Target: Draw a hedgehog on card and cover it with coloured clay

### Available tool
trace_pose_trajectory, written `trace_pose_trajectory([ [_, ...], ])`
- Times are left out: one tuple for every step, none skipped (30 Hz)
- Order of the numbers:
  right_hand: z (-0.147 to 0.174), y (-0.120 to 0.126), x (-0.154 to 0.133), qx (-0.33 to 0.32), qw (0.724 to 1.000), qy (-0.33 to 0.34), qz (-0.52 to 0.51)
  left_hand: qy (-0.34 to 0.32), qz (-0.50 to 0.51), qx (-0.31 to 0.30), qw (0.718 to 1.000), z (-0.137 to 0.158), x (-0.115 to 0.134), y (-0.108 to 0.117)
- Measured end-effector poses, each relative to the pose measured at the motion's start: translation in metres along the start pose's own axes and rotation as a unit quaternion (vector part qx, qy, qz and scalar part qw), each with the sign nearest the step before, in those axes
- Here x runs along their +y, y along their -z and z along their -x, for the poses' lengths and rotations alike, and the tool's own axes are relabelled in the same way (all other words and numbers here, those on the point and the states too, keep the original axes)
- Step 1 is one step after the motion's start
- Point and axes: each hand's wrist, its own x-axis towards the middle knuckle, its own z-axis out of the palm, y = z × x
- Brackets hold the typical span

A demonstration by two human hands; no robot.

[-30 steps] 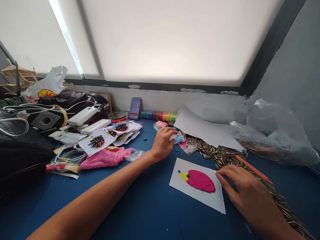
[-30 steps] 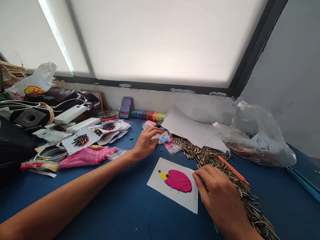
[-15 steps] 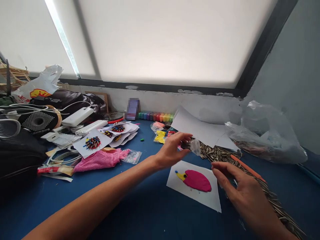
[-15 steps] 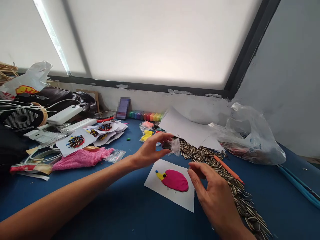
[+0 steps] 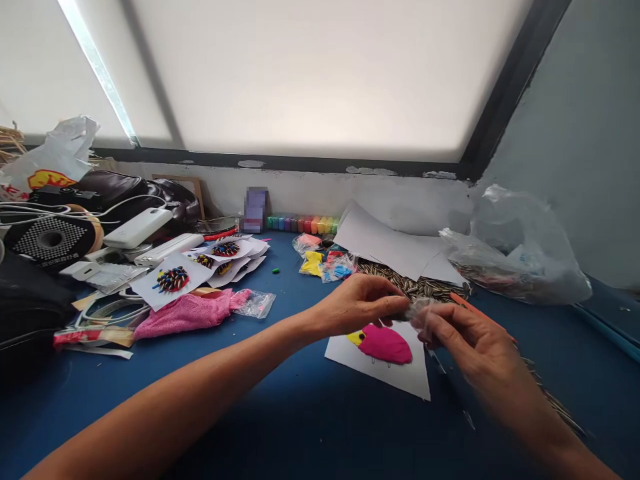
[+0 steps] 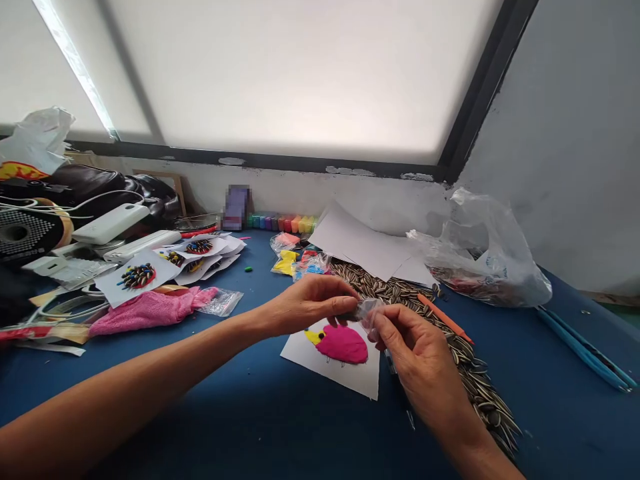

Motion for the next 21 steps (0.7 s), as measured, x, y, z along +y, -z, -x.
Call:
trace_pose_trajectory([
  [0.0,0.0,0.0,0.003,1.0,0.003,0.005,0.01,0.026,-0.009,1.0,-0.001,-0.001,0.0],
  [0.0,0.0,0.0,0.007,1.0,0.006,0.011,0.011,0.046,-0.009,0.999,-0.002,-0.002,0.0],
  [0.0,0.0,0.0,0.009,1.0,0.009,0.017,0.007,0.057,-0.004,0.998,-0.003,-0.002,-0.001],
  [0.0,0.0,0.0,0.011,1.0,0.012,0.025,0.001,0.059,0.005,0.998,-0.003,-0.002,-0.001],
  [0.0,0.0,-0.001,0.012,0.999,0.015,0.033,-0.007,0.056,0.011,0.998,-0.003,-0.002,0.0],
  [0.0,0.0,-0.001,0.011,0.999,0.019,0.04,-0.015,0.049,0.015,0.999,-0.003,-0.002,0.0],
  [0.0,0.0,-0.001,0.009,0.999,0.022,0.047,-0.021,0.041,0.021,0.999,-0.003,-0.002,0.001],
  [0.001,0.0,0.0,0.009,0.998,0.025,0.052,-0.023,0.032,0.032,0.999,-0.003,-0.002,0.003],
  [0.001,0.0,0.001,0.011,0.998,0.026,0.056,-0.021,0.025,0.05,0.998,-0.004,-0.003,0.004],
  [0.001,0.0,0.003,0.013,0.998,0.024,0.061,-0.014,0.02,0.074,0.997,-0.004,-0.005,0.006],
  [0.002,0.0,0.005,0.015,0.997,0.021,0.069,-0.004,0.015,0.1,0.995,-0.005,-0.007,0.008],
  [0.002,0.0,0.007,0.015,0.996,0.017,0.081,0.009,0.011,0.127,0.992,-0.006,-0.01,0.01],
  [0.002,-0.001,0.009,0.011,0.995,0.016,0.098,0.027,0.009,0.15,0.988,-0.007,-0.013,0.012],
  [0.001,-0.001,0.012,0.005,0.993,0.017,0.118,0.044,0.006,0.163,0.986,-0.008,-0.017,0.014],
  [0.001,-0.001,0.013,-0.003,0.99,0.022,0.139,0.061,0.004,0.173,0.983,-0.008,-0.021,0.015],
  [0.001,-0.001,0.015,-0.01,0.987,0.029,0.159,0.076,0.004,0.178,0.981,-0.009,-0.024,0.016],
  [0.0,-0.001,0.016,-0.014,0.983,0.04,0.177,0.087,0.005,0.179,0.98,-0.01,-0.027,0.017],
  [0.0,-0.001,0.018,-0.015,0.98,0.052,0.193,0.096,0.006,0.178,0.979,-0.01,-0.03,0.017],
  [-0.001,-0.001,0.019,-0.012,0.976,0.067,0.208,0.102,0.006,0.176,0.979,-0.01,-0.032,0.017],
  [-0.002,0.0,0.021,-0.01,0.972,0.081,0.221,0.107,0.006,0.173,0.979,-0.011,-0.034,0.017],
  [-0.002,0.0,0.023,-0.01,0.967,0.094,0.235,0.111,0.005,0.172,0.979,-0.011,-0.036,0.016],
])
